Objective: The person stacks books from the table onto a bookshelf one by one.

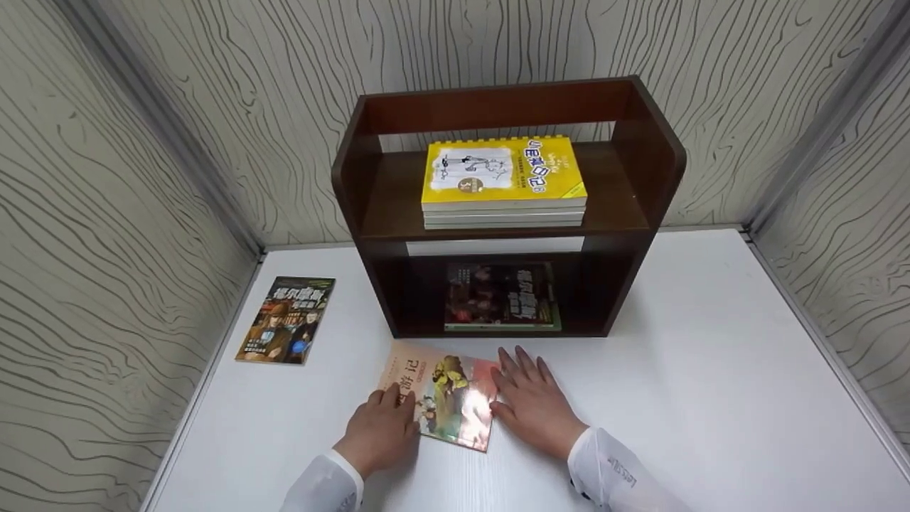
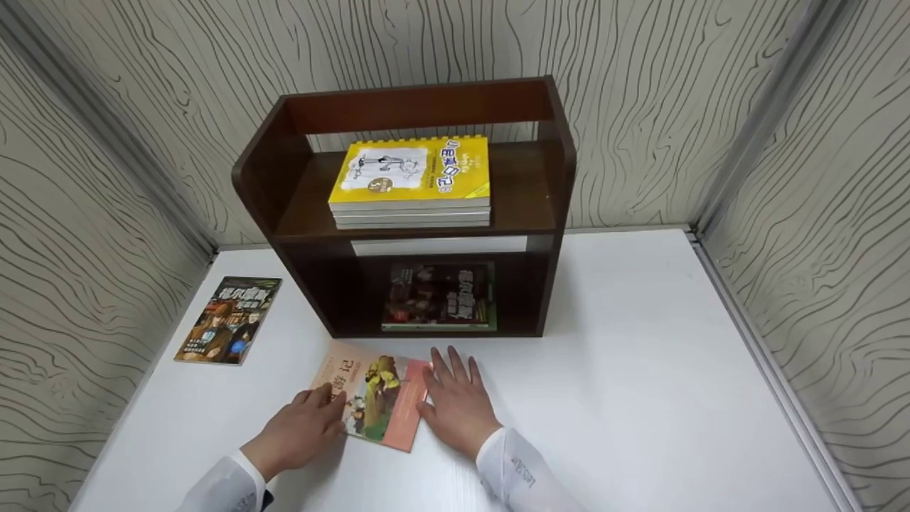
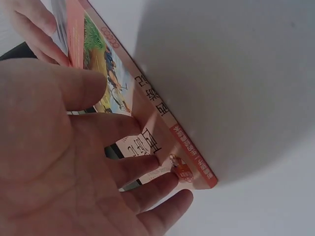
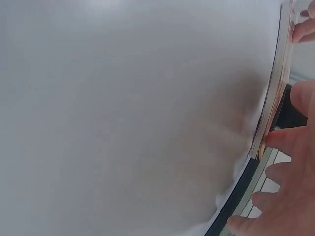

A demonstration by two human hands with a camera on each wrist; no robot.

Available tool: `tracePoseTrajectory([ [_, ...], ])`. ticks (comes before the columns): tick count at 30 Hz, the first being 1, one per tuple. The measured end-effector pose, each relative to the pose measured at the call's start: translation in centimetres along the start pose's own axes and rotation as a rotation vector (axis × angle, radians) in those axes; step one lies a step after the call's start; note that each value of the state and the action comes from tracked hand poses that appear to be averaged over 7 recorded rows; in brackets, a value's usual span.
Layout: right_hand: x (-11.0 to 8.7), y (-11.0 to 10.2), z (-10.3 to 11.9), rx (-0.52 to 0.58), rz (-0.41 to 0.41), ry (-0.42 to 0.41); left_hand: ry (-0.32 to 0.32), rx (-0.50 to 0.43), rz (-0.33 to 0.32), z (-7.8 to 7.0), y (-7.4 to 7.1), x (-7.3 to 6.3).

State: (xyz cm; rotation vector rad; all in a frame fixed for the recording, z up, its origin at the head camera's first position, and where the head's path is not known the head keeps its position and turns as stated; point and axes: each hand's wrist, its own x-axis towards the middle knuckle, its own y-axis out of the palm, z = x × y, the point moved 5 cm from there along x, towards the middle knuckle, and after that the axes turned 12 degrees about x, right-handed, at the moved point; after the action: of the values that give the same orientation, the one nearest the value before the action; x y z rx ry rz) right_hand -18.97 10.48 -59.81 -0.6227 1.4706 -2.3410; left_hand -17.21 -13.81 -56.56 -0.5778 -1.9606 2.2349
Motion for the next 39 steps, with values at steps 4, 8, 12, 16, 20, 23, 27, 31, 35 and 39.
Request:
tracePoseTrajectory([
  [4,-0.3,-0.6,-1.3,-0.004,-0.004,0.027,0.038,0.021,-0.033,-1.5,-0.3,0.2],
  [8,-0.8,-0.9,-2.4,-0.023,-0.002,0.037,0.079,0.036,-0.047,-3.0,-0.6,0.3],
  [12,-1.7,-1.2,-3.2,-0.044,0.0,0.013,0.128,0.042,-0.045,-4.3,-0.8,0.7],
  [16,-3.0,-1.6,-3.6,-0.042,0.021,0.012,0.168,0.073,-0.046,-5.1,-0.9,1.2],
  [20,-4.4,-1.9,-3.8,-0.046,0.058,0.026,0.182,0.073,-0.029,-5.5,-1.1,1.8],
  [23,-5.2,-2.1,-3.8,-0.057,0.079,0.027,0.191,0.072,-0.019,-5.8,-1.3,2.1],
  [27,-6.1,-2.6,-3.5,-0.064,0.095,0.024,0.212,0.111,-0.027,-6.4,-1.5,2.5],
  [31,-6.7,-2.9,-3.0,-0.058,0.131,0.028,0.22,0.167,-0.051,-7.0,-1.7,3.1],
  [35,-7.0,-3.2,-2.2,-0.046,0.194,0.022,0.216,0.198,-0.091,-7.5,-1.8,4.1],
  [39,-7.2,-3.6,-1.2,-0.033,0.24,-0.004,0.21,0.205,-0.121,-8.2,-2.0,5.3],
])
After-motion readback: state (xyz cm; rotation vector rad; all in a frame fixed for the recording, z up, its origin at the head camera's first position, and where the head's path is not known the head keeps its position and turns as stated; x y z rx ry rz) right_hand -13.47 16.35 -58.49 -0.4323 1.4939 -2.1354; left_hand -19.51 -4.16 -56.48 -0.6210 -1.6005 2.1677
